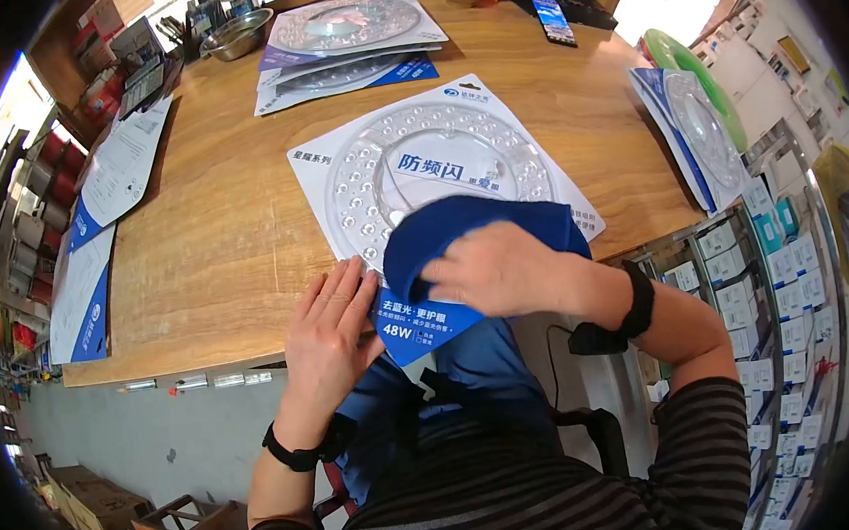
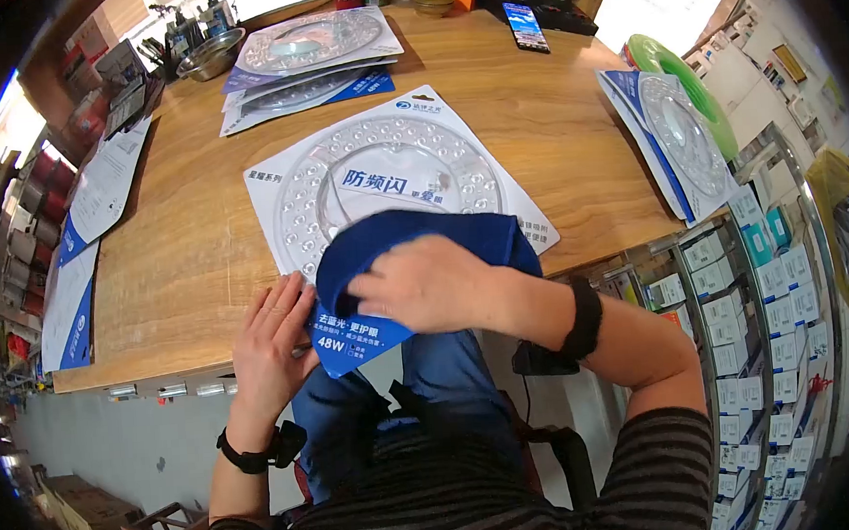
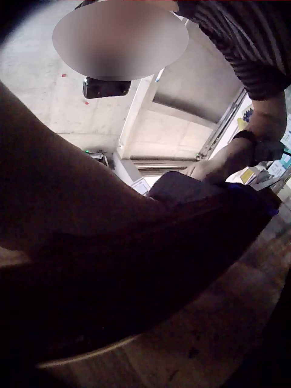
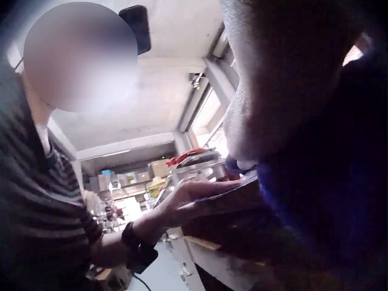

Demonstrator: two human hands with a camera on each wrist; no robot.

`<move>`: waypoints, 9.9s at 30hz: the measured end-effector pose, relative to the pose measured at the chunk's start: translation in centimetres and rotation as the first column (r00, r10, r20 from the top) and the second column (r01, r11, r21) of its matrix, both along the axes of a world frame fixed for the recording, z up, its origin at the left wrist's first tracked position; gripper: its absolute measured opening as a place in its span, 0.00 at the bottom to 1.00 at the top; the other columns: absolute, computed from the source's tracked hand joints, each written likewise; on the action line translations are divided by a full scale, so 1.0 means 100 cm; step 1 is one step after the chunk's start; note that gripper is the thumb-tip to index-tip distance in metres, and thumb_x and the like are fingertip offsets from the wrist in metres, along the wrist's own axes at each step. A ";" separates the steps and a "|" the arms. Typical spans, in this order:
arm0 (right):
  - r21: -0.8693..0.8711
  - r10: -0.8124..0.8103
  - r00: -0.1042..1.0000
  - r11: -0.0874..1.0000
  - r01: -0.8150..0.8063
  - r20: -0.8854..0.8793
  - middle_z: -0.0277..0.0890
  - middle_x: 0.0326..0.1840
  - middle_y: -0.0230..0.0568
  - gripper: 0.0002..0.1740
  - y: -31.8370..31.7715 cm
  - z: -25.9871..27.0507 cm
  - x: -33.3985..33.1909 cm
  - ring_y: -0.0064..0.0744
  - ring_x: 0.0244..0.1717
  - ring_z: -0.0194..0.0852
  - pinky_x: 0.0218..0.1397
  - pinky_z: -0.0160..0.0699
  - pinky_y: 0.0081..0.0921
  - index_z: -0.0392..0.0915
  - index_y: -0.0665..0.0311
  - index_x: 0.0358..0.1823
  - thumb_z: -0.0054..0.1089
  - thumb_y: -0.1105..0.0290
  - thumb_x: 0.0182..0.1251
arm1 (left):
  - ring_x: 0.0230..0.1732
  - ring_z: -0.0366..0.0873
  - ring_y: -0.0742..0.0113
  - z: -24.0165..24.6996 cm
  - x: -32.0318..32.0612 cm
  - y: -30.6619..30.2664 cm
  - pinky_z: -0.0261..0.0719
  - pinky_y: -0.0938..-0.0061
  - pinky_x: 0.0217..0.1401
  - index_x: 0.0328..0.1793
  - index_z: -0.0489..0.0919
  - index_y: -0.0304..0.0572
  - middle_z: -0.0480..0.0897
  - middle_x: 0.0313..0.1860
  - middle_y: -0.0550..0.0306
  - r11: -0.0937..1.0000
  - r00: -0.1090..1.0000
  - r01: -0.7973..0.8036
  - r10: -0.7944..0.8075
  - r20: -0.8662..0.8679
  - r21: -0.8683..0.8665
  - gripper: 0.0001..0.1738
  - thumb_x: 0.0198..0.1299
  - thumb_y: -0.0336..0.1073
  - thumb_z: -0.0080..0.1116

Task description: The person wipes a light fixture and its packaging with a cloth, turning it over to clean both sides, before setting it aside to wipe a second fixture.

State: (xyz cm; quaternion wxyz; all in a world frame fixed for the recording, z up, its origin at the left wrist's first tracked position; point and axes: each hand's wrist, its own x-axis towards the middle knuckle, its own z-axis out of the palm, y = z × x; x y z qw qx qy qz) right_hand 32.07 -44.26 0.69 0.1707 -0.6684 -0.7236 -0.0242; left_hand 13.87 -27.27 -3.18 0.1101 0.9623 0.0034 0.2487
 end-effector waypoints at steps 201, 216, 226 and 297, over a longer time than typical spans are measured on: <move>0.028 0.073 0.996 0.997 -0.072 -0.056 0.71 0.36 0.44 0.11 0.126 -0.002 -0.069 0.47 0.38 0.76 0.36 0.79 0.36 0.79 0.68 0.38 0.60 0.75 0.52 | 0.68 0.67 0.42 -0.011 -0.035 0.018 0.58 0.48 0.71 0.71 0.54 0.16 0.69 0.66 0.30 0.909 0.904 -0.394 0.410 0.121 -0.133 0.72 0.31 0.68 0.72; -0.051 0.055 0.998 0.997 -0.054 0.030 0.72 0.43 0.38 0.21 -0.064 0.006 -0.058 0.35 0.43 0.74 0.41 0.75 0.27 0.79 0.62 0.44 0.62 0.74 0.43 | 0.70 0.66 0.43 -0.007 -0.036 0.018 0.54 0.49 0.74 0.71 0.53 0.15 0.70 0.66 0.32 0.908 0.910 -0.414 0.412 0.047 0.056 0.72 0.33 0.68 0.71; 0.101 -0.197 0.888 0.960 0.260 -0.416 0.77 0.35 0.44 0.11 -0.158 -0.020 -0.033 0.45 0.34 0.78 0.36 0.77 0.32 0.81 0.64 0.33 0.67 0.80 0.44 | 0.74 0.59 0.51 0.025 0.015 -0.045 0.54 0.40 0.71 0.76 0.59 0.57 0.62 0.73 0.46 0.977 0.988 0.152 -0.145 -0.055 0.148 0.53 0.42 0.48 0.74; 0.153 0.104 0.993 0.984 -0.095 -0.053 0.78 0.44 0.36 0.09 0.067 0.022 0.020 0.40 0.43 0.79 0.40 0.79 0.31 0.81 0.59 0.42 0.61 0.73 0.59 | 0.52 0.80 0.61 0.011 -0.062 0.049 0.80 0.69 0.51 0.65 0.65 0.27 0.78 0.56 0.46 -0.218 0.947 -0.046 0.300 -0.112 -0.975 0.24 0.69 0.36 0.52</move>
